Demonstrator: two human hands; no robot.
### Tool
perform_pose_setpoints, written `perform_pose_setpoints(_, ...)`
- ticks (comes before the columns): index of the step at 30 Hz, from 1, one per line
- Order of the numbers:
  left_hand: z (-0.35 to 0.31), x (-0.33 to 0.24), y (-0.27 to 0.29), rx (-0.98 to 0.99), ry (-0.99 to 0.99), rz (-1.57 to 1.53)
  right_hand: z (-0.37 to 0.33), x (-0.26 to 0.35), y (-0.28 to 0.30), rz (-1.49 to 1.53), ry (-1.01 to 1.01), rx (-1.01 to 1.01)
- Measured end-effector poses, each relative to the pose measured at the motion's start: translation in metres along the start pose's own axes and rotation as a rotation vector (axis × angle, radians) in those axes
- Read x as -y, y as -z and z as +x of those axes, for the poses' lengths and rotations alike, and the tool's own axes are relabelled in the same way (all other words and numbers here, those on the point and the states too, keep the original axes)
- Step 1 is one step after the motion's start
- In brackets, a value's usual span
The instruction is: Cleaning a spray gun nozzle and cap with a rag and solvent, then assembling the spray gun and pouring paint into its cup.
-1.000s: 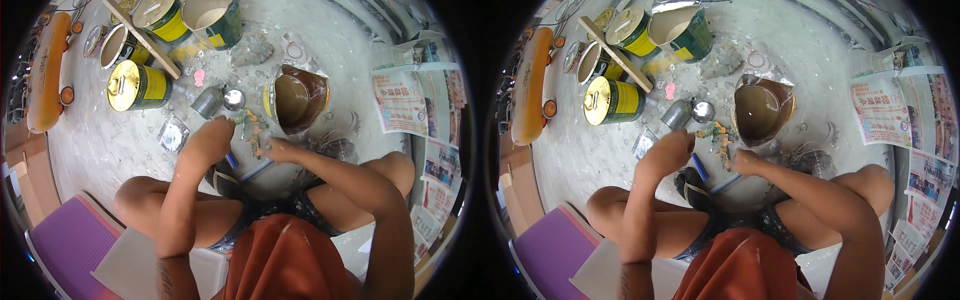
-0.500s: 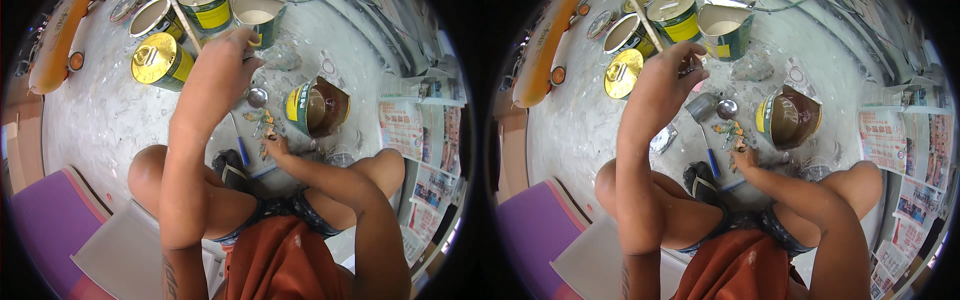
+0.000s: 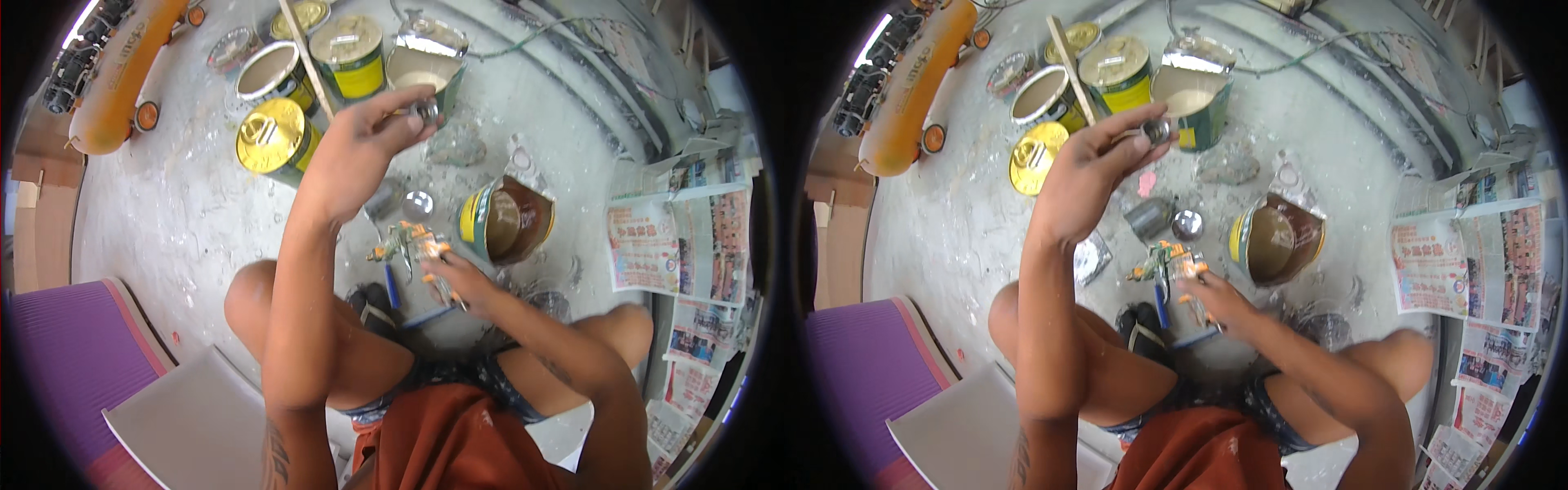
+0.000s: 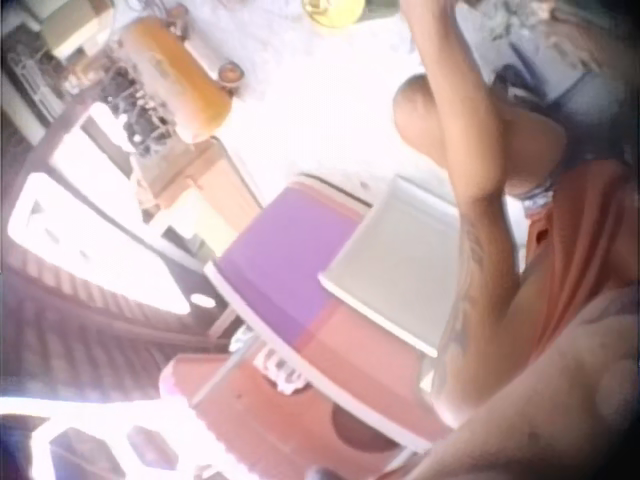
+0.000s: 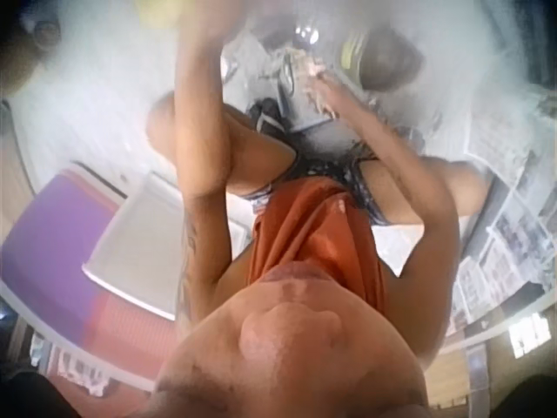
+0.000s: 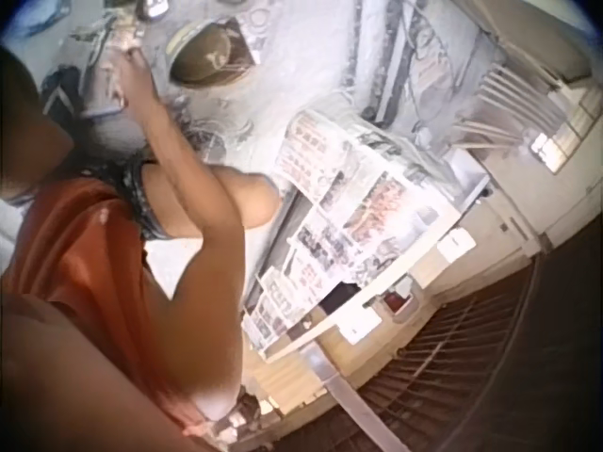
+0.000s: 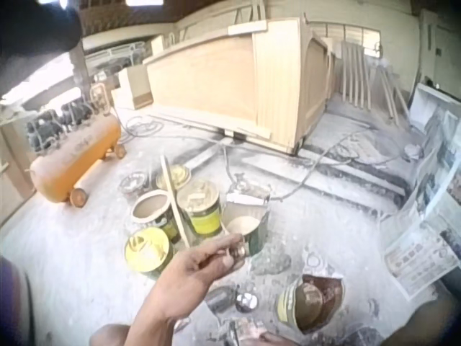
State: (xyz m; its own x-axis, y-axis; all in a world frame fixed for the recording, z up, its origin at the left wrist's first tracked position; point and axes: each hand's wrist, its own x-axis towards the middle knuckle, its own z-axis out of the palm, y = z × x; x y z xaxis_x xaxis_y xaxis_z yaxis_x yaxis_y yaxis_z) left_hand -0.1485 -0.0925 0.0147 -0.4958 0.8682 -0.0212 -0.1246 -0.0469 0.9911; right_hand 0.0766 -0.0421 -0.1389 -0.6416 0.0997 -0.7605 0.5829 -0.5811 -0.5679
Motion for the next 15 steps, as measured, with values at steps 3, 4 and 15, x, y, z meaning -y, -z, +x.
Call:
perform_pose_setpoints(3, -0.001, -0.005, -0.014, 0.005, 0.006, -0.154, -0.077, 0.041, 0.018, -0.101, 0.357, 0.009)
perform_pose_setpoints(4, -0.002, -0.009, -0.018, 0.012, 0.026, -0.243, -0.106, 0.06, 0.031, -0.232, 0.429, -0.027)
perform_pose_setpoints(15, 0.008, 0.018, -0.121, 0.354, 0.147, -0.622, -0.217, 0.107, 0.074, -0.275, 0.973, -0.473)
